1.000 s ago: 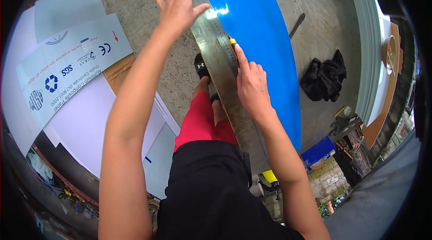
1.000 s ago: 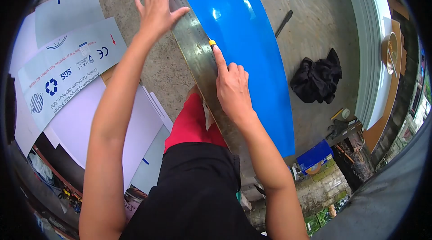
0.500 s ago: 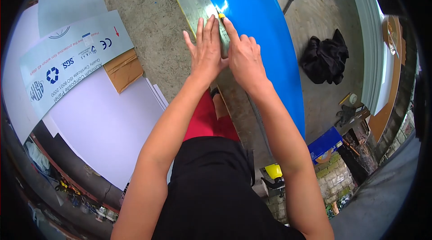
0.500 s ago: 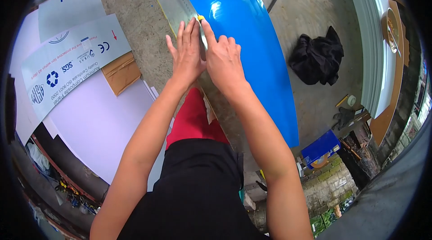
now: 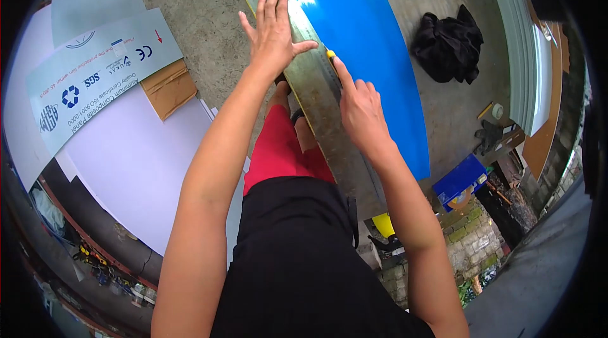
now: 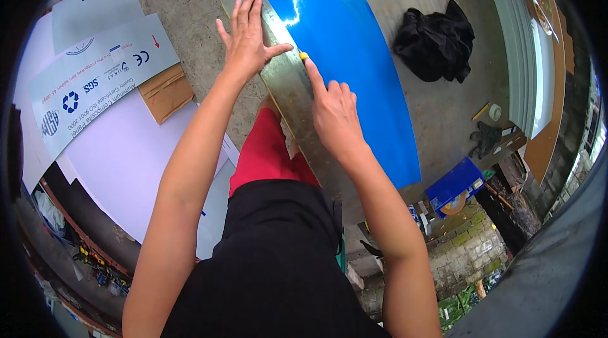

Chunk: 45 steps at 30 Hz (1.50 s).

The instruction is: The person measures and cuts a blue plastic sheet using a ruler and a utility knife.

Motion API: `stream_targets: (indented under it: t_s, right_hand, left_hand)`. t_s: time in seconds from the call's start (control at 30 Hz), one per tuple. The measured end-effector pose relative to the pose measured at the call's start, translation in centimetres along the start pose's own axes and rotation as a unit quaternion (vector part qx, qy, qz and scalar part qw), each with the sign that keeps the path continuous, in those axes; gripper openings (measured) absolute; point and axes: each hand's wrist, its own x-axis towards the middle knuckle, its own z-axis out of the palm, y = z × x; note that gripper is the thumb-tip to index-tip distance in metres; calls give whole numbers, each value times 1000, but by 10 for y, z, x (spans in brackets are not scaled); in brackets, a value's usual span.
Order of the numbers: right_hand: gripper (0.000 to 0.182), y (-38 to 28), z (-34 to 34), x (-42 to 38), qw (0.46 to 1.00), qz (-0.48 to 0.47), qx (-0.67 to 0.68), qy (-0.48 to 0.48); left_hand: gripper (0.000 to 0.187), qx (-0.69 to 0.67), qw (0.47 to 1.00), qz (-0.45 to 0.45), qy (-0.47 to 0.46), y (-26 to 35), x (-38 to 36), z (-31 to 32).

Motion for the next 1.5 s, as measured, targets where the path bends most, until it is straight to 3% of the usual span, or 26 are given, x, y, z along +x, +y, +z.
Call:
stream_targets:
  t_s: [0.23,0.3,0.5,0.63,0.9,1.17,1.5]
  right_hand:
    - [77,23,12,-57,1000,16,-2,-14]
    - [77,24,15,-59,1000,11,0,1]
    - [77,27,18,-60,1000,6,20,12]
    - [76,31,22,-59,1000,-3,18,22]
    - [75,39,23,-82,999,12,34,8]
    - [77,71,24,-184,999,36,31,-23]
    - [80,91,34,-248,997,58,41,-7]
  left_hand:
    - [131,14,1000,4,8,3,-12,7]
    - [124,28,997,-8,66,11,-29,14]
    - [116,-49,999,1,-11,95,-145,7]
    - [117,-60,995,-12,-79,124,-172,19]
    - [120,-33,995,-26,-85,131,-171,25]
    - [137,17,995,-25,-92,132,-173,28]
    - [128,38,997,6,-74,134,-181,33]
